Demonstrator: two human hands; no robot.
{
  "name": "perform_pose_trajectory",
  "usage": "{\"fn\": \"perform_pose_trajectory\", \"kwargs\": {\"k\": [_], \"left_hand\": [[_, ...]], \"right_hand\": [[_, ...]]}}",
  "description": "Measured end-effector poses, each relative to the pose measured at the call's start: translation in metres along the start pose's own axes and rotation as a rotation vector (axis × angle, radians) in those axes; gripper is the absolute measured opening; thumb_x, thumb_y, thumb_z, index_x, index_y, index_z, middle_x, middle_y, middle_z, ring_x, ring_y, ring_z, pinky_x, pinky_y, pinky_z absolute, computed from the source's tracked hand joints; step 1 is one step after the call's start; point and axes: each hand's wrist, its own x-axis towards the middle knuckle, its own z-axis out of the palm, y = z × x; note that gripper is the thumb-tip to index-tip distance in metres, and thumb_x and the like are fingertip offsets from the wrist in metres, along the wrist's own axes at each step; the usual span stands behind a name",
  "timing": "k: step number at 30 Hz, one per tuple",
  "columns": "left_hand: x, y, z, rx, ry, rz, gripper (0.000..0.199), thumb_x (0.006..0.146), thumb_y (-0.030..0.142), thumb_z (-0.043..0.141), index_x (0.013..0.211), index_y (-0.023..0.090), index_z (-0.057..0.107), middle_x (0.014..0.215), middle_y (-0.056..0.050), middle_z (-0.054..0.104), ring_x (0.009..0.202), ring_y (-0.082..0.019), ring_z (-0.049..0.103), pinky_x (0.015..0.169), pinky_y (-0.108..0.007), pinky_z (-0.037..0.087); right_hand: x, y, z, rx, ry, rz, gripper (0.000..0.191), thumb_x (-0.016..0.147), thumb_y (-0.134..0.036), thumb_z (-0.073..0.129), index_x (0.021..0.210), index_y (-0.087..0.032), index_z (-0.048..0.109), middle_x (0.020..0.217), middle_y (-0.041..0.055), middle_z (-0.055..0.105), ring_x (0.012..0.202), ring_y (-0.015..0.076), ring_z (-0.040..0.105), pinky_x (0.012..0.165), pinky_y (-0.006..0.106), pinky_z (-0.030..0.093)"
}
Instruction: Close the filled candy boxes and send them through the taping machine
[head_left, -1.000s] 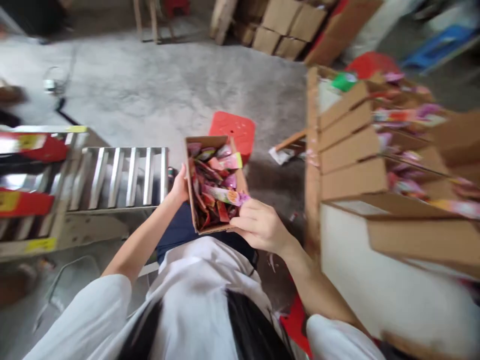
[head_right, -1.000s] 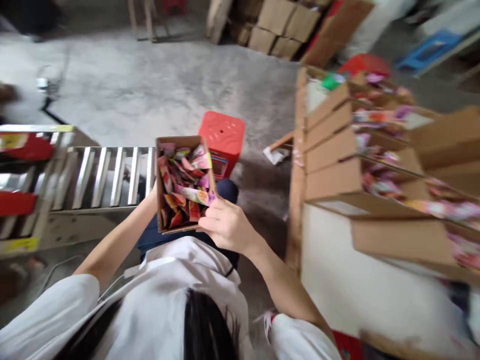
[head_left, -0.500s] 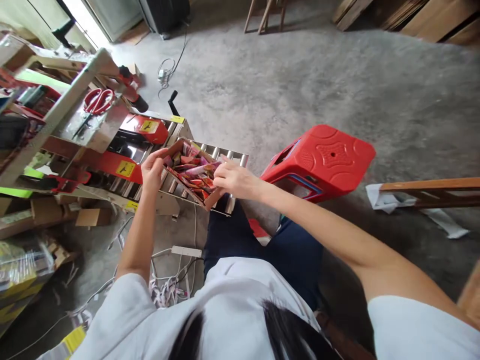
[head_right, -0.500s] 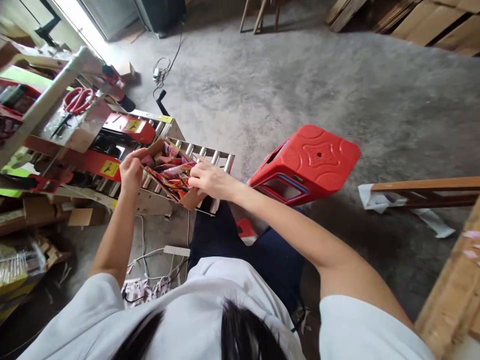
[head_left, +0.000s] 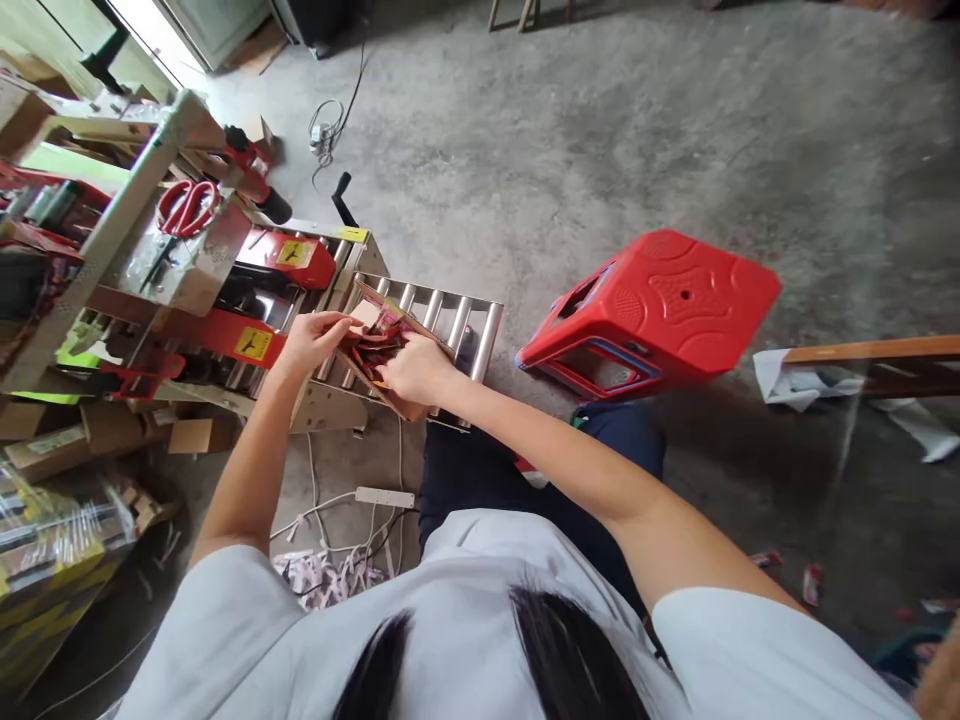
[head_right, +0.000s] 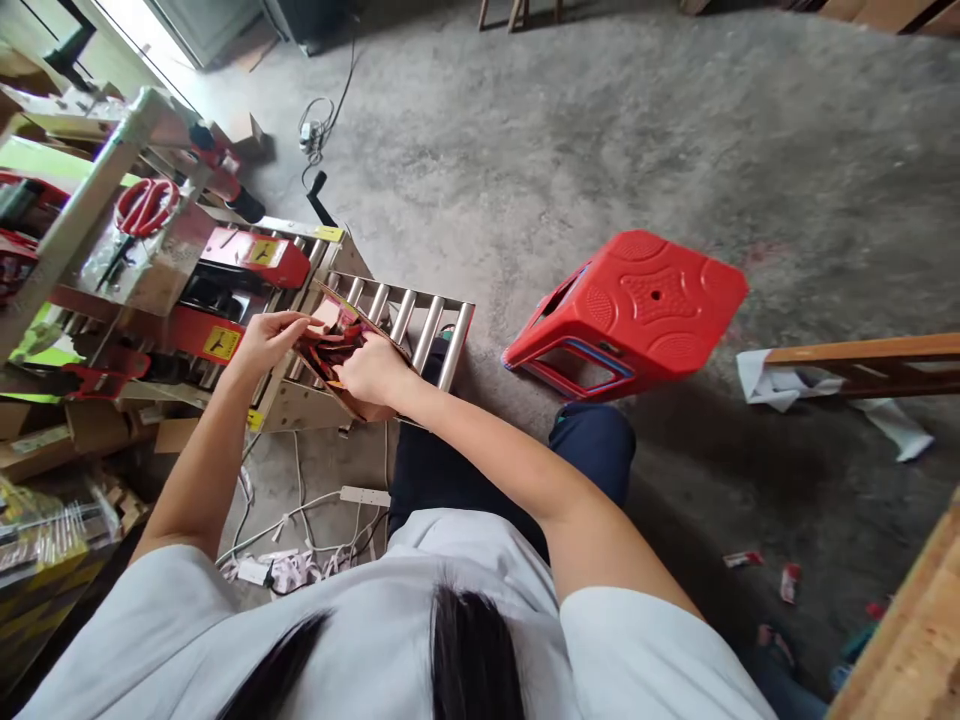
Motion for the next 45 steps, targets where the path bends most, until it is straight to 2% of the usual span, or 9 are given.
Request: {"fn": "perform_pose_trajectory", "kwargs": {"k": [10, 14, 20, 25, 27, 32, 38, 41, 45], "left_hand": [[0.018, -0.017, 0.052, 0.474, 0.581, 0.189, 0.026, 0.090, 0.034, 0.061, 0.110, 0.020, 0.065, 0.113, -0.017, 0.062, 0.115, -0.035, 0.053, 0.105, -0.055, 0.034], [0.007, -0.005, 0.044, 0.469, 0.381, 0.470, 0.032, 0.097, 0.038, 0.047, 0.115, 0.021, 0.067, 0.116, -0.014, 0.066, 0.114, -0.029, 0.056, 0.104, -0.046, 0.040], [0.024, 0.013, 0.041, 0.462, -0.285, 0.602, 0.028, 0.090, 0.042, 0.054, 0.100, 0.027, 0.076, 0.108, -0.008, 0.073, 0.107, -0.027, 0.063, 0.107, -0.046, 0.039], [0.042, 0.016, 0.049, 0.584, -0.384, 0.603, 0.032, 0.090, 0.044, 0.051, 0.079, 0.023, 0.072, 0.090, -0.010, 0.071, 0.098, -0.028, 0.063, 0.106, -0.051, 0.037], [0.037, 0.012, 0.050, 0.596, -0.281, 0.615, 0.032, 0.092, 0.043, 0.048, 0.083, 0.021, 0.070, 0.093, -0.011, 0.069, 0.099, -0.029, 0.061, 0.102, -0.050, 0.041], [0.012, -0.006, 0.052, 0.449, 0.470, 0.428, 0.017, 0.094, 0.032, 0.047, 0.098, 0.020, 0.059, 0.103, -0.013, 0.060, 0.106, -0.029, 0.054, 0.102, -0.049, 0.040], [0.011, -0.015, 0.055, 0.194, 0.807, 0.259, 0.016, 0.093, 0.018, 0.040, 0.104, 0.019, 0.052, 0.110, -0.013, 0.053, 0.109, -0.024, 0.052, 0.100, -0.043, 0.042], [-0.004, -0.005, 0.066, 0.200, 0.870, 0.301, 0.015, 0.096, 0.023, 0.040, 0.104, 0.020, 0.051, 0.113, -0.013, 0.053, 0.116, -0.024, 0.052, 0.104, -0.043, 0.041], [-0.043, 0.008, 0.085, 0.269, 0.542, 0.311, 0.019, 0.099, 0.035, 0.044, 0.105, 0.022, 0.057, 0.108, -0.010, 0.062, 0.110, -0.023, 0.058, 0.103, -0.042, 0.044]], "right_hand": [[-0.035, -0.002, 0.004, 0.188, 0.474, 0.105, 0.042, 0.107, -0.024, 0.024, 0.132, -0.026, 0.057, 0.139, 0.0037, 0.055, 0.136, 0.0165, 0.044, 0.120, 0.038, 0.033], [-0.043, 0.002, -0.017, 0.234, 0.501, 0.384, 0.044, 0.100, -0.015, 0.036, 0.143, -0.019, 0.049, 0.140, 0.0104, 0.056, 0.136, 0.0281, 0.047, 0.118, 0.053, 0.033], [-0.039, 0.026, -0.016, 0.539, 0.254, 0.462, 0.038, 0.101, -0.025, 0.043, 0.136, -0.020, 0.056, 0.122, 0.0092, 0.070, 0.111, 0.0296, 0.066, 0.093, 0.042, 0.053], [-0.046, 0.025, -0.015, 0.552, 0.325, 0.489, 0.053, 0.099, -0.037, 0.054, 0.146, -0.015, 0.046, 0.132, 0.0143, 0.065, 0.121, 0.0314, 0.062, 0.099, 0.043, 0.050], [-0.048, 0.020, -0.014, 0.541, 0.342, 0.431, 0.065, 0.092, -0.042, 0.064, 0.147, -0.014, 0.044, 0.133, 0.0159, 0.063, 0.121, 0.0322, 0.061, 0.099, 0.043, 0.050], [-0.052, 0.000, -0.001, 0.472, 0.355, 0.357, 0.099, 0.075, -0.052, 0.081, 0.152, -0.012, 0.034, 0.148, 0.0205, 0.048, 0.131, 0.0334, 0.052, 0.108, 0.046, 0.046], [-0.060, -0.025, 0.024, 0.162, 0.278, 0.350, 0.093, 0.080, -0.059, 0.073, 0.152, -0.011, 0.037, 0.162, 0.0237, 0.022, 0.149, 0.0407, 0.022, 0.118, 0.064, 0.019], [-0.061, -0.022, 0.028, 0.172, 0.280, 0.373, 0.083, 0.085, -0.058, 0.067, 0.151, -0.014, 0.040, 0.162, 0.0217, 0.023, 0.147, 0.0387, 0.026, 0.114, 0.060, 0.028], [-0.063, -0.008, 0.021, 0.270, 0.269, 0.395, 0.092, 0.077, -0.060, 0.074, 0.151, -0.016, 0.040, 0.162, 0.0200, 0.024, 0.146, 0.0386, 0.028, 0.113, 0.057, 0.030]]}}
